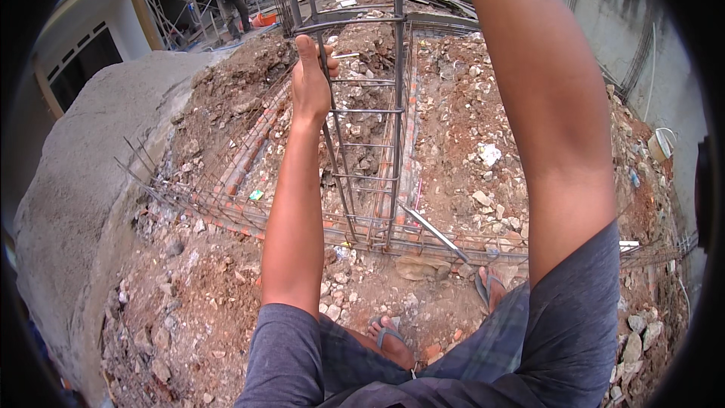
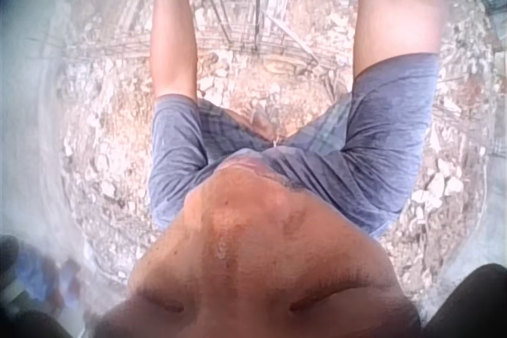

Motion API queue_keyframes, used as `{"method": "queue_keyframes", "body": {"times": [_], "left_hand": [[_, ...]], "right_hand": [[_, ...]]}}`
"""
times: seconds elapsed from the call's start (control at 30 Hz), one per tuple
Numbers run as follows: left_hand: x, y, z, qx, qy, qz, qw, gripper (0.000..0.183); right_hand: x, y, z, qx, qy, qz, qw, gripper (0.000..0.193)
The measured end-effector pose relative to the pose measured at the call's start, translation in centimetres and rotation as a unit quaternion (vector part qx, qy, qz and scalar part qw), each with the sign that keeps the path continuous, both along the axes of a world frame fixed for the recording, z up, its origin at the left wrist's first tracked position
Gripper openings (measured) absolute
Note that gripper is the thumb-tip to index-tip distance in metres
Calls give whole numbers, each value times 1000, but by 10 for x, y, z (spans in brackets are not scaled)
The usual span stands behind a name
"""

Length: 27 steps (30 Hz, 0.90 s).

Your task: The person uses a metal bar to bend and secure rebar ties on a rebar cage at a construction site. The person repeatedly twists the bar to tighten the wire ties around intersecting rebar rods, then moves to adjacent tie points to continue securing the cage.

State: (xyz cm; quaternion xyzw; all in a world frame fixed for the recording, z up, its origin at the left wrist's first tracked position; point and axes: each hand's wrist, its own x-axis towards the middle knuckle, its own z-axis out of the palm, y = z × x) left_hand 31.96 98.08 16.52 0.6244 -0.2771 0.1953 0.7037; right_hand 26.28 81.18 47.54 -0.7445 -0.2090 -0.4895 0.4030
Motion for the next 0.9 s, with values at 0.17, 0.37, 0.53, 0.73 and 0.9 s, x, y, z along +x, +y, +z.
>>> {"method": "queue_keyframes", "body": {"times": [0.17, 0.37, 0.53, 0.73, 0.9], "left_hand": [[-3, 2, -1, 6, -5, -9, 1000, 101], [2, 2, -2, 42, -15, 24, 999, 68], [1, 2, 0, 54, -16, 39, 998, 76], [-8, 3, 1, 90, -32, 79, 992, 67], [-7, 1, 2, 97, -26, 102, 990, 59]], "right_hand": [[1, 2, 2, -6, -4, 14, 1000, 37], [3, 6, 4, -12, -10, 31, 999, 40], [4, 2, 2, -11, -20, 8, 1000, 40], [1, 2, -4, -23, -25, -3, 999, 41], [-11, 12, -9, -34, -60, -8, 998, 42]]}}
